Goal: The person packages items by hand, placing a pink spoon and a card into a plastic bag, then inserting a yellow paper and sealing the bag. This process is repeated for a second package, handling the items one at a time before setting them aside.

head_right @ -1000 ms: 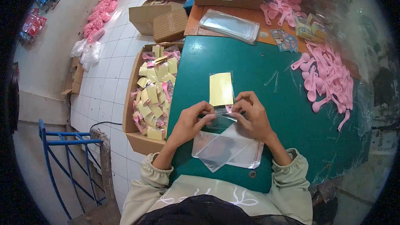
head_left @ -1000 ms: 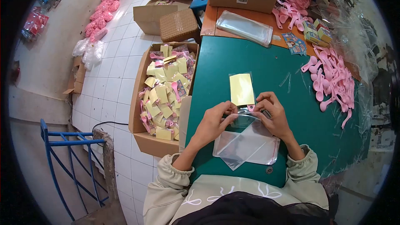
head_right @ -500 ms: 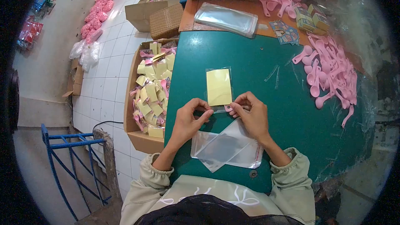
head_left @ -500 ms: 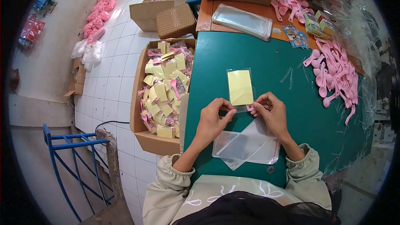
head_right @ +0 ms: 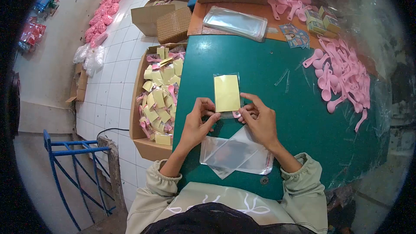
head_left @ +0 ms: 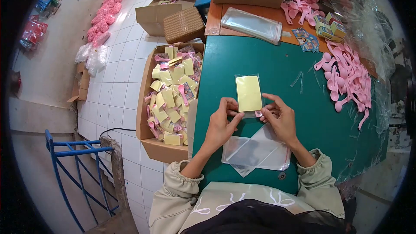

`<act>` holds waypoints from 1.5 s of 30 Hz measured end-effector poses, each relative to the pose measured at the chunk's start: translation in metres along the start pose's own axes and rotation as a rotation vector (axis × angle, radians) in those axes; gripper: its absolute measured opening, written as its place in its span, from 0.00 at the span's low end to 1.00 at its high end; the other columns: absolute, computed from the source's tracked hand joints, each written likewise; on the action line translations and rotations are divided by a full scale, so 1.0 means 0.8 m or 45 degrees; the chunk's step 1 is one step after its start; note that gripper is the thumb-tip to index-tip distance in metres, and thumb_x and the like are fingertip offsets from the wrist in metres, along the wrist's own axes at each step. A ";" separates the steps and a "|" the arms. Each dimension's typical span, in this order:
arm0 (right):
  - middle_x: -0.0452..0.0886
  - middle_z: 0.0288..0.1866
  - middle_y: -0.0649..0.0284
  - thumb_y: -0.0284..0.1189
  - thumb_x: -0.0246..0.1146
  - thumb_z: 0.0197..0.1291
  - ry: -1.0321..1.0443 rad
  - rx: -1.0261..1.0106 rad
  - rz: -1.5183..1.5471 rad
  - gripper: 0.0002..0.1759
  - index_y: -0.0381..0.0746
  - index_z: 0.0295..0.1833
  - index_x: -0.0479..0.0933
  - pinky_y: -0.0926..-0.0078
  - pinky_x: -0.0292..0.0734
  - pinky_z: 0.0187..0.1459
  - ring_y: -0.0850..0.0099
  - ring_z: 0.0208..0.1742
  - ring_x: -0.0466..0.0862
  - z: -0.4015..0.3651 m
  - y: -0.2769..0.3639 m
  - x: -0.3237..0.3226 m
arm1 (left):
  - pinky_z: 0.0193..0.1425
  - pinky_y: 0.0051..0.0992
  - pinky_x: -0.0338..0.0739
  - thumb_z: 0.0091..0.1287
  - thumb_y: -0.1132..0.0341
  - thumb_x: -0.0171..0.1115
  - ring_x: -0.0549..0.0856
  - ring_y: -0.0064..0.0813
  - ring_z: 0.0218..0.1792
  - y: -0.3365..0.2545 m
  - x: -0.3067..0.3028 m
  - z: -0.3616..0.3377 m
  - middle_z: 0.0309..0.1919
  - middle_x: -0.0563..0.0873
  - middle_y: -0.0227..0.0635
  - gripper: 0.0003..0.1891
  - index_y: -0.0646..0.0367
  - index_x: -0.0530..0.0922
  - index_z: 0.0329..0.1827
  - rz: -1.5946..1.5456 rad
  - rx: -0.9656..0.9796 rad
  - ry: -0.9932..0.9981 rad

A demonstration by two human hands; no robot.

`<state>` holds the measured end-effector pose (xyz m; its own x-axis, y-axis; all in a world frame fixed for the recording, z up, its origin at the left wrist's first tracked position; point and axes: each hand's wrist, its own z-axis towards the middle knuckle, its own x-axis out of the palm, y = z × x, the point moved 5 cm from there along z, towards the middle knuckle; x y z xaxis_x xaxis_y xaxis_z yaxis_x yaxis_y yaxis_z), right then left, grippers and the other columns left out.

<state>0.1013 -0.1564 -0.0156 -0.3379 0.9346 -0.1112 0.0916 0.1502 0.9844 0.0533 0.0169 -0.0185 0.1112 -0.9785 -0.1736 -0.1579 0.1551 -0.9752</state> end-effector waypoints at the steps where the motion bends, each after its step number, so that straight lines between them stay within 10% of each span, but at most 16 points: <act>1: 0.82 0.32 0.62 0.20 0.60 0.59 0.000 -0.006 -0.020 0.20 0.35 0.58 0.72 0.84 0.78 0.31 0.80 0.29 0.82 0.000 -0.001 0.001 | 0.25 0.20 0.80 0.64 0.71 0.60 0.81 0.19 0.34 -0.001 -0.001 0.000 0.36 0.80 0.36 0.09 0.62 0.70 0.43 -0.006 0.003 0.010; 6: 0.82 0.32 0.63 0.22 0.61 0.59 0.044 0.002 -0.161 0.17 0.36 0.55 0.76 0.82 0.77 0.30 0.80 0.29 0.81 -0.001 0.006 0.001 | 0.26 0.18 0.78 0.64 0.70 0.59 0.80 0.19 0.34 0.005 -0.002 -0.002 0.42 0.81 0.36 0.12 0.60 0.72 0.50 0.021 -0.044 0.127; 15: 0.79 0.41 0.56 0.16 0.55 0.50 -0.272 -0.810 -1.306 0.13 0.37 0.42 0.77 0.66 0.70 0.51 0.57 0.46 0.77 0.089 0.057 -0.164 | 0.30 0.16 0.76 0.64 0.73 0.58 0.77 0.15 0.37 -0.011 -0.097 -0.030 0.53 0.79 0.30 0.25 0.54 0.68 0.66 0.057 0.071 0.048; 18: 0.78 0.44 0.58 0.15 0.55 0.48 -0.354 -0.657 -1.647 0.15 0.38 0.43 0.75 0.61 0.68 0.51 0.58 0.52 0.73 0.111 0.041 -0.211 | 0.33 0.14 0.76 0.63 0.75 0.58 0.76 0.15 0.38 -0.002 -0.172 -0.044 0.56 0.77 0.32 0.27 0.55 0.67 0.67 -0.030 0.064 -0.201; 25: 0.75 0.43 0.64 0.23 0.55 0.52 -0.437 -0.766 -1.922 0.09 0.43 0.40 0.75 0.60 0.66 0.51 0.62 0.52 0.72 0.116 0.025 -0.226 | 0.52 0.32 0.74 0.61 0.69 0.62 0.79 0.40 0.50 0.042 -0.236 -0.052 0.52 0.77 0.47 0.22 0.66 0.71 0.58 0.713 0.178 -0.650; 30: 0.76 0.45 0.64 0.24 0.57 0.54 -0.615 -0.816 -1.810 0.07 0.42 0.39 0.76 0.63 0.68 0.51 0.62 0.51 0.74 0.111 0.044 -0.236 | 0.39 0.32 0.79 0.60 0.66 0.64 0.82 0.38 0.40 -0.051 -0.036 -0.032 0.40 0.78 0.42 0.10 0.61 0.77 0.40 0.720 0.570 -0.019; 33: 0.77 0.45 0.63 0.21 0.56 0.56 -0.742 -0.876 -1.459 0.08 0.41 0.41 0.76 0.67 0.72 0.46 0.63 0.48 0.78 0.098 0.079 -0.242 | 0.42 0.37 0.78 0.58 0.65 0.65 0.80 0.45 0.38 -0.047 0.069 -0.031 0.40 0.74 0.45 0.18 0.61 0.73 0.48 0.870 0.487 0.279; 38: 0.80 0.41 0.64 0.17 0.53 0.59 -0.811 -0.625 -0.761 0.09 0.38 0.42 0.75 0.77 0.77 0.36 0.75 0.42 0.80 0.081 0.110 -0.237 | 0.38 0.36 0.77 0.56 0.71 0.65 0.80 0.40 0.35 -0.024 0.082 -0.018 0.37 0.75 0.42 0.24 0.63 0.69 0.56 0.713 0.608 0.186; 45: 0.75 0.39 0.67 0.23 0.55 0.64 -0.185 -0.487 -0.461 0.05 0.37 0.45 0.71 0.85 0.69 0.40 0.81 0.36 0.73 0.069 0.125 -0.164 | 0.39 0.29 0.76 0.55 0.75 0.64 0.80 0.33 0.35 -0.025 0.049 -0.003 0.32 0.78 0.38 0.18 0.60 0.75 0.50 0.332 0.488 0.345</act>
<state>0.2069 -0.2462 0.0900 -0.1490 0.8841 -0.4430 -0.3627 0.3679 0.8562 0.0585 -0.0249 -0.0054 -0.1495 -0.8930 -0.4245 0.2289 0.3864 -0.8935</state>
